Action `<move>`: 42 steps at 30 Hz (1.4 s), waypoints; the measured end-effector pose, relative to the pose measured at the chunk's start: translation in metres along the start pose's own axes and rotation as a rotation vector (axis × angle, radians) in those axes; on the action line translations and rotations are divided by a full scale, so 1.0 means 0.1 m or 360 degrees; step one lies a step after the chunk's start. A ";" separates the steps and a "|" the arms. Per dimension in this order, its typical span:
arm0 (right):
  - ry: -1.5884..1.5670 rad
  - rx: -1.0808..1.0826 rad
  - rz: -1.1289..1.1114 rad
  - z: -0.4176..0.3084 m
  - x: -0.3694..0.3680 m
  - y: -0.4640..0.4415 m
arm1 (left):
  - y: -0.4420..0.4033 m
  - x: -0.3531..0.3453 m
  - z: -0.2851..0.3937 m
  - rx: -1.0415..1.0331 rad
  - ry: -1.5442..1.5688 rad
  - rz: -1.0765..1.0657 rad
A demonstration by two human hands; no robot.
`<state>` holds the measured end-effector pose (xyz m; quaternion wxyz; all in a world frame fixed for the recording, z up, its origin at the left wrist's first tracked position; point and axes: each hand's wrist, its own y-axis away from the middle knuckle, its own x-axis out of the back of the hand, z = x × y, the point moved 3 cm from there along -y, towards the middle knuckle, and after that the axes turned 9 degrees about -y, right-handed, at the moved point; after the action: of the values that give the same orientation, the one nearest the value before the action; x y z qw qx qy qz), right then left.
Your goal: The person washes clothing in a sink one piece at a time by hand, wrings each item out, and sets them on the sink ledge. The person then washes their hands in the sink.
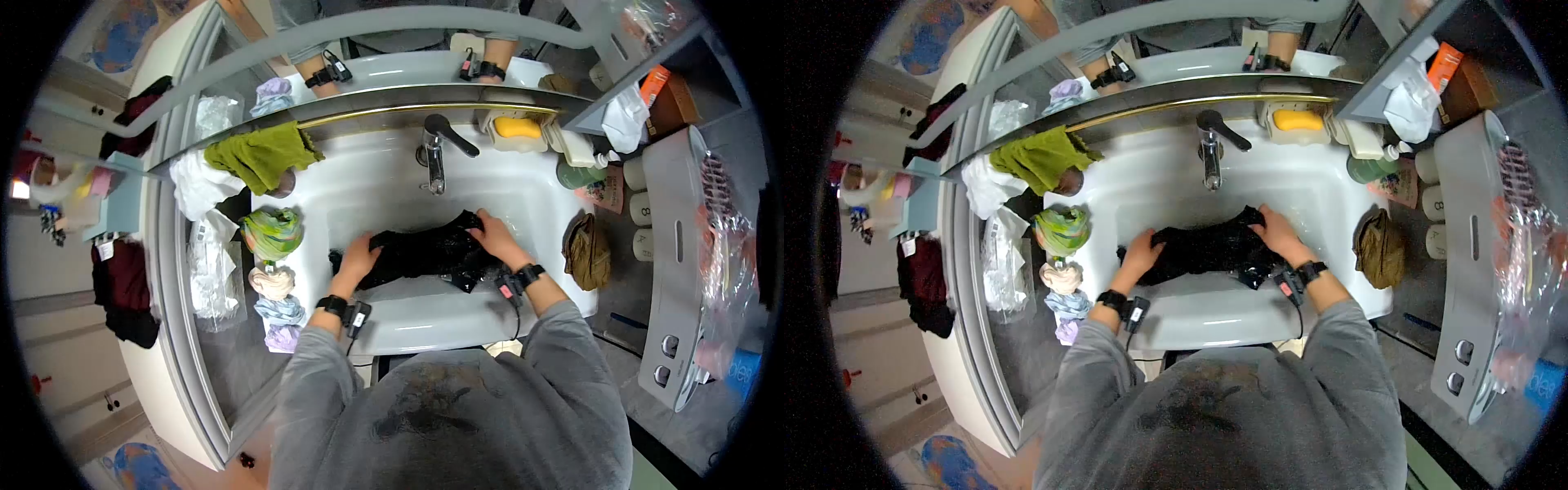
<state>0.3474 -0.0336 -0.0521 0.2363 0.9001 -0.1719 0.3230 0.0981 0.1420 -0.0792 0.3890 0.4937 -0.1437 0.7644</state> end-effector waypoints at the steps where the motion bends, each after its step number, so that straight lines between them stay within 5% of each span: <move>1: 0.0007 0.0058 -0.0026 -0.10 0.18 0.04 | 0.01 0.19 0.03 -0.0005 -0.0013 0.0031; 7: -0.0106 0.0634 0.0026 -0.97 1.17 0.48 | 0.23 1.49 0.76 -0.0192 -0.0052 -0.0097; 9: -0.0118 0.0507 -0.0049 -1.29 1.40 0.64 | 0.29 1.81 0.85 -0.0226 -0.0040 0.0040; 13: -0.0172 0.1135 0.0376 -1.81 1.70 0.88 | 0.56 2.56 1.19 -0.0357 -0.0055 0.0384; 26: -0.0295 0.1625 0.0684 -3.13 2.67 1.60 | 1.07 4.02 1.80 -0.0705 -0.0009 0.1109; 33: -0.0165 0.1563 0.0828 -3.06 2.63 1.71 | 1.09 3.94 1.88 -0.0976 0.0507 0.0826; 42: -0.0182 0.0881 0.0539 -1.85 1.43 1.11 | 0.58 2.39 1.02 -0.0418 0.0828 0.0212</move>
<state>0.3082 -0.0489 0.2034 -0.0844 0.9056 -0.2378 0.3410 0.0702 0.1508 0.1856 0.4223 0.2163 -0.1691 0.8639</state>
